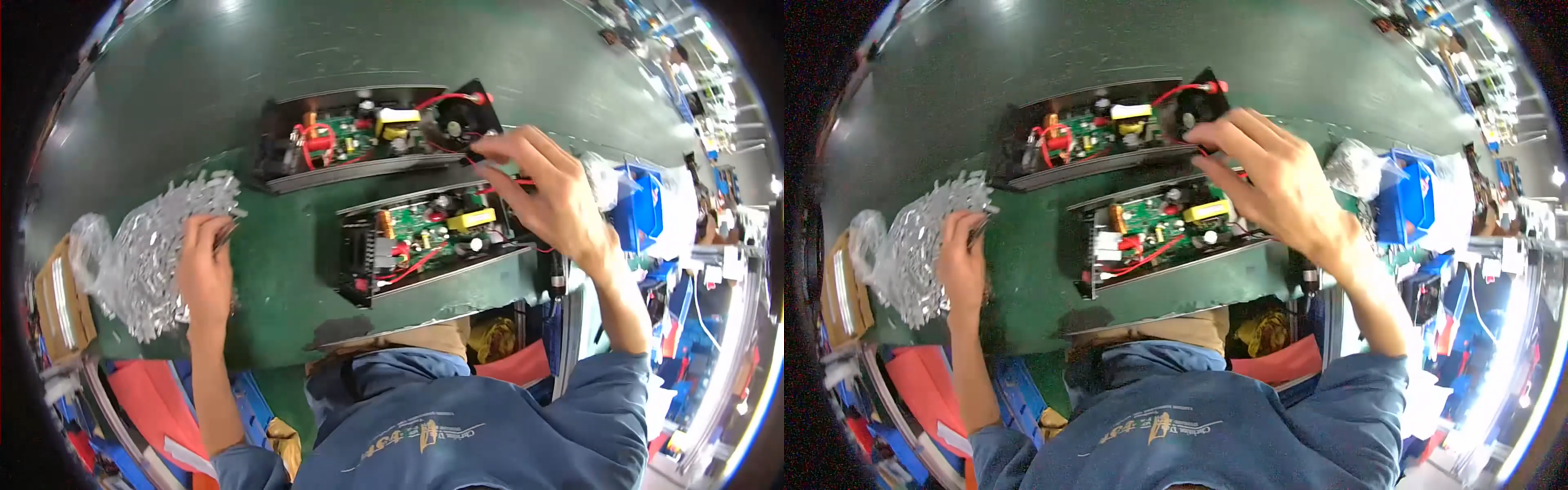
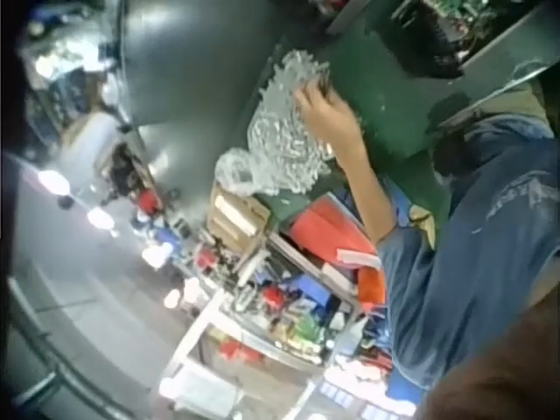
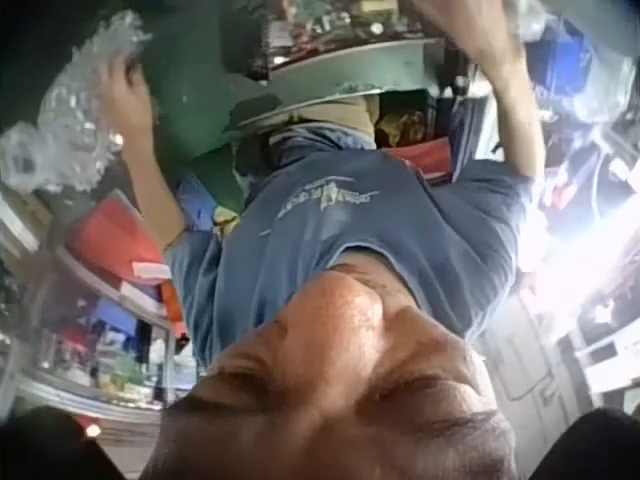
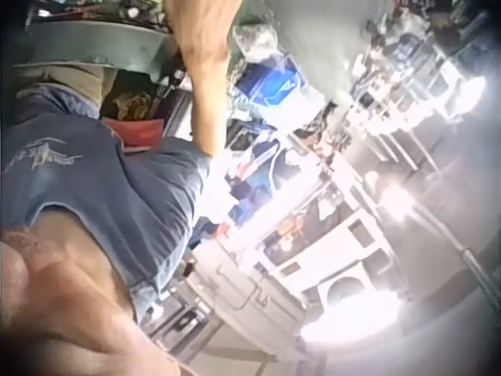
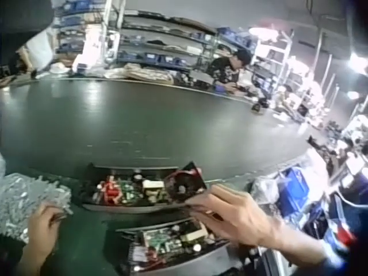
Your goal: Assembling electronic devices by attaching internal components and metal plates using an electric screwdriver.
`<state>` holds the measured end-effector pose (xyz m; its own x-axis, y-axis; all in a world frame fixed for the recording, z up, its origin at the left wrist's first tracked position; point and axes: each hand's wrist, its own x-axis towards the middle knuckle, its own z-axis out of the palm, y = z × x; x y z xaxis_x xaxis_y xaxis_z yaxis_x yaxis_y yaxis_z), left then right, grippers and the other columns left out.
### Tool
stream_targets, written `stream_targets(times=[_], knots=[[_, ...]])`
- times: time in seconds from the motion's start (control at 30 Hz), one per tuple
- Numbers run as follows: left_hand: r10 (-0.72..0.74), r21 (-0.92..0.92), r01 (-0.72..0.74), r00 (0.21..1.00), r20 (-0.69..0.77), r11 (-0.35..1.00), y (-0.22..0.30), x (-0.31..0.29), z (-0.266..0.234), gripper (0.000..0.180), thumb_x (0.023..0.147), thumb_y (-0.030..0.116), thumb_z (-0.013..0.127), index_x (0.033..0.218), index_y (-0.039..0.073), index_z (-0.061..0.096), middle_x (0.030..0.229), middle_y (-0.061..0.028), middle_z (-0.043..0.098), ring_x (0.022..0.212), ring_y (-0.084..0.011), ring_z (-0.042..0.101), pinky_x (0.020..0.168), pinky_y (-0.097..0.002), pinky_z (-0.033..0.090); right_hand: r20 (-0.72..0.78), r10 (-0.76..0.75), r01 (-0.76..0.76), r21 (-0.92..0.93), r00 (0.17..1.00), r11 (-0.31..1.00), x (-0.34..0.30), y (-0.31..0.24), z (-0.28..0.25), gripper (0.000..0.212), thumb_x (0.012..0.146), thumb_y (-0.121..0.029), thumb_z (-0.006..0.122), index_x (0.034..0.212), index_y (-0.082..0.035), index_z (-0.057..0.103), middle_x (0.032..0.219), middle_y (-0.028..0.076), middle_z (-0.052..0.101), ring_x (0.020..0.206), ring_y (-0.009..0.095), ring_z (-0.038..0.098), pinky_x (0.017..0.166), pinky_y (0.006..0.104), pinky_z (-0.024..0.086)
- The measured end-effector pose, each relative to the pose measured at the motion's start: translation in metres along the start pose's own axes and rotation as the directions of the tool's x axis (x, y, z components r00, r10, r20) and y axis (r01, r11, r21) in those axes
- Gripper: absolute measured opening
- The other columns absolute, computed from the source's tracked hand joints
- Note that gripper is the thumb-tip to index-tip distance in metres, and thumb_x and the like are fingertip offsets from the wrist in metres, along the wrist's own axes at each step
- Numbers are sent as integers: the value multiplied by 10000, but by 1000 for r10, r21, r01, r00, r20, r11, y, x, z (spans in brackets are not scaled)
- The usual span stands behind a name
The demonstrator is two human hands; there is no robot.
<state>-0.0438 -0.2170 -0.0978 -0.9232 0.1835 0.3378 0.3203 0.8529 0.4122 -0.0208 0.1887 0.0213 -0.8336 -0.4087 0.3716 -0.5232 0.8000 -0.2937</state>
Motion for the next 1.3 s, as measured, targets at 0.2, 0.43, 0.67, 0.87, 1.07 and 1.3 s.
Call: stream_targets(times=[0.2,0.43,0.67,0.87,1.07,1.3], knots=[[-116,-367,145,988,99,919,79,-24,-56,90,930,23,671,1016,21,643,989,-142,672,852,-243,645,768,-312,516,-63,218,-195,256,974,947,-102,-55,-6,289,798,-16,819,1064,7,708,855,117,700,770,257,701,651,343,557],[336,-615,-141,917,214,776,196,-34,-37,114,882,-13,736,960,19,660,891,-107,675,671,-236,664,567,-321,520,-68,404,-173,830,912,530,-113,-114,53,213,860,-11,791,1068,8,745,1015,141,725,870,257,717,752,361,597],[303,-720,-10,912,278,693,216,-30,-8,162,1010,161,608,1022,19,686,1000,-112,646,790,-221,651,679,-316,519,-51,549,-309,782,834,542,-137,-96,41,155,902,46,725,1046,-2,695,1065,135,711,943,234,708,782,330,584],[151,-810,259,909,388,525,218,-21,14,476,1103,300,378,975,-13,713,969,-143,636,796,-202,659,728,-278,542,-63,688,-422,748,723,512,-162,-80,51,159,934,11,712,1084,-12,661,1057,126,713,937,200,710,808,315,571],[113,-828,459,850,515,322,231,-14,22,219,998,-31,600,1202,-79,539,1130,-198,695,1034,-244,711,929,-329,587,-7,745,-477,765,667,434,-160,-67,56,175,959,10,677,1133,21,667,1043,109,722,881,160,715,813,294,566],[88,-821,511,833,546,253,237,-7,28,231,1017,35,618,1209,-63,535,1151,-206,702,1023,-232,717,914,-338,598,-25,724,-416,804,689,425,-161,-56,60,176,977,53,627,1153,45,632,1048,130,672,901,172,684,812,280,542]])
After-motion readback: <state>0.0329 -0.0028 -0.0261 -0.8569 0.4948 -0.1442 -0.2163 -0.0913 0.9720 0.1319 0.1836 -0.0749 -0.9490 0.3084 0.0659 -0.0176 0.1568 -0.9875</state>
